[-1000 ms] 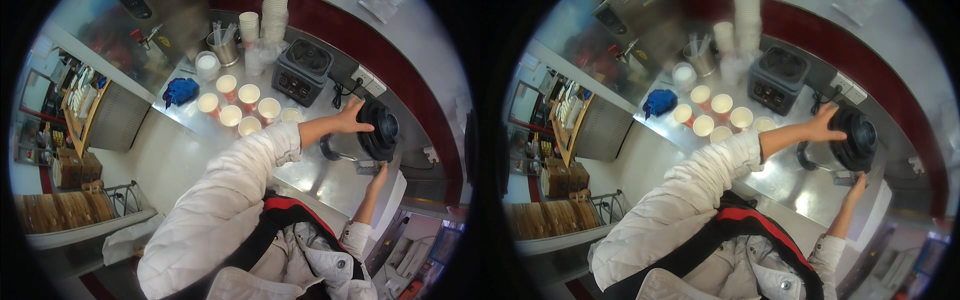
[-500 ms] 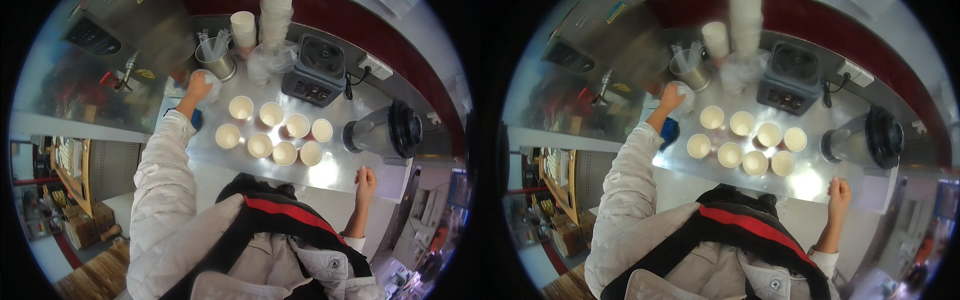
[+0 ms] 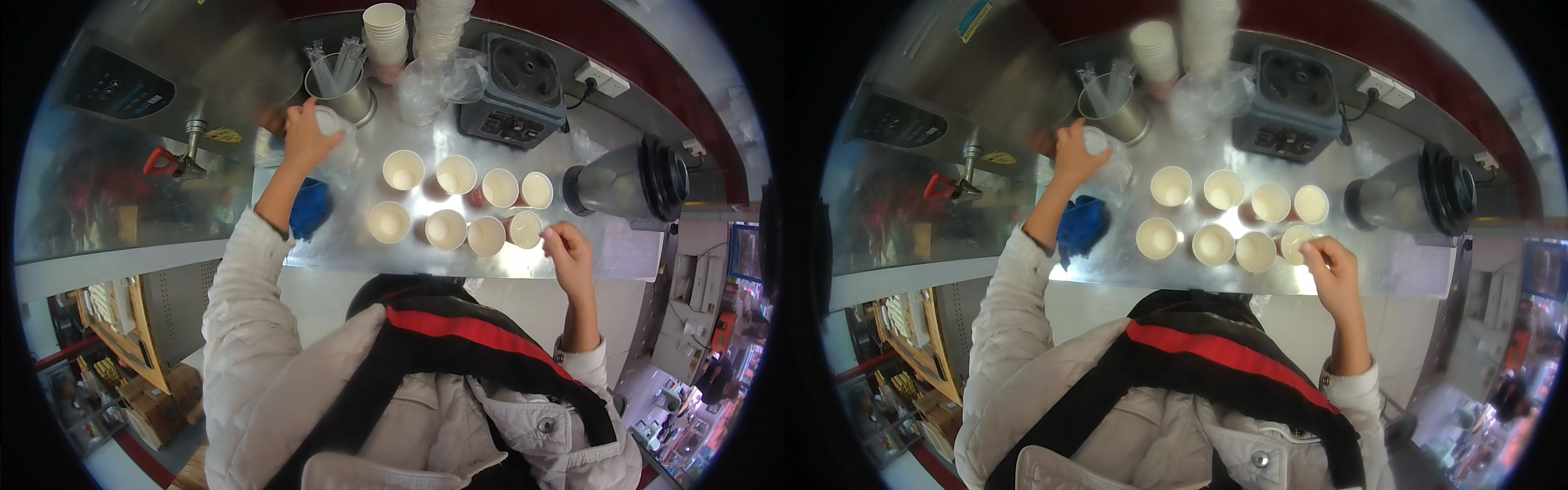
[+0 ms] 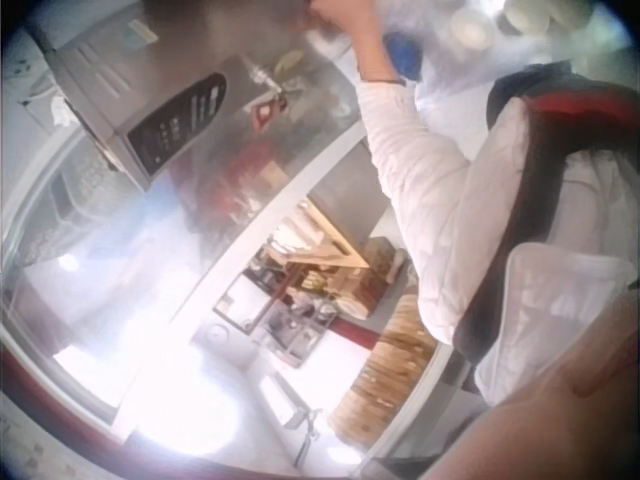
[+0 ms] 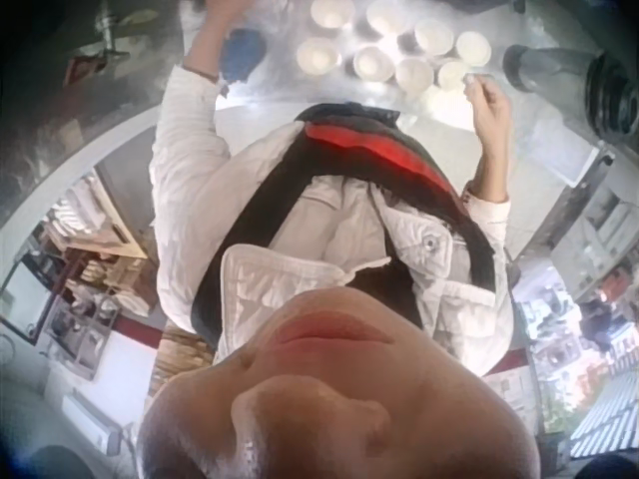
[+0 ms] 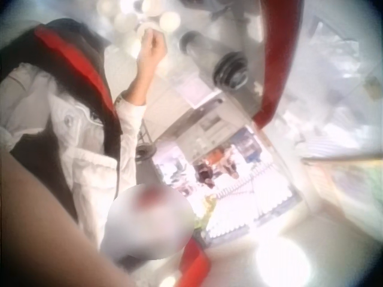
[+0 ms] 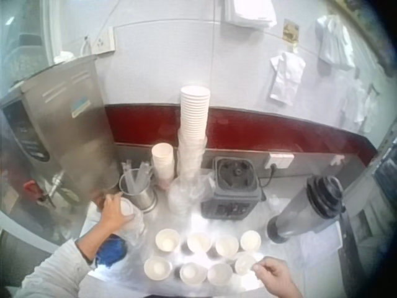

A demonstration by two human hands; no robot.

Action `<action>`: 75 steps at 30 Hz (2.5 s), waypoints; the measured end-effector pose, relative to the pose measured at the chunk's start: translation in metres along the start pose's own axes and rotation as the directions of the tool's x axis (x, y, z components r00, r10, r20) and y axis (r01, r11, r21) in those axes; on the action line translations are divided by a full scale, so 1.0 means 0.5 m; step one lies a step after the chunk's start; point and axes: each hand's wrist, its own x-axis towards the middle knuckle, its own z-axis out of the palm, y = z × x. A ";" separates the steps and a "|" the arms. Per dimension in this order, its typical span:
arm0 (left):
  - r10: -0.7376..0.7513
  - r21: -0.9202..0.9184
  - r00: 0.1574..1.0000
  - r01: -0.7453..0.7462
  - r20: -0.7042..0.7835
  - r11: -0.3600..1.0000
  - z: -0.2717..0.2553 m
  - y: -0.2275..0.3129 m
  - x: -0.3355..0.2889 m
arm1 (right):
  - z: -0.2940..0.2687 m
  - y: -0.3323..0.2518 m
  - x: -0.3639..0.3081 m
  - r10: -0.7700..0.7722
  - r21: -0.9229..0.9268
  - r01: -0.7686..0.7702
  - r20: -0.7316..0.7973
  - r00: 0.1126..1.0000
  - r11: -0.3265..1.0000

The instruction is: The person flattens dough balls into discs, fills them with a brown mixture using a fork, and folds them into dumplings. Then the person operates a blender and pours a blended liquid into multiple paper cups, placing lids on them.

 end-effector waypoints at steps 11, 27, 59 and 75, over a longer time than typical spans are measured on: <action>0.470 -0.720 0.814 0.549 0.343 -0.425 -0.060 0.290 -0.214 | 0.195 -0.151 0.124 -0.471 -0.002 0.491 0.280 0.837 0.871; 0.450 -0.632 0.684 0.719 0.574 -0.287 0.024 0.468 -0.284 | 0.041 0.001 0.048 -0.190 0.188 0.147 0.235 0.953 0.971; 0.093 -0.848 0.909 0.413 0.406 -0.333 0.029 0.495 -0.307 | 0.131 -0.029 0.026 -0.048 0.200 0.027 0.102 0.994 0.979; 0.000 -0.767 0.846 0.484 0.534 -0.422 0.043 0.374 -0.309 | -0.031 0.295 0.181 -0.151 -0.682 0.066 -0.065 0.986 0.728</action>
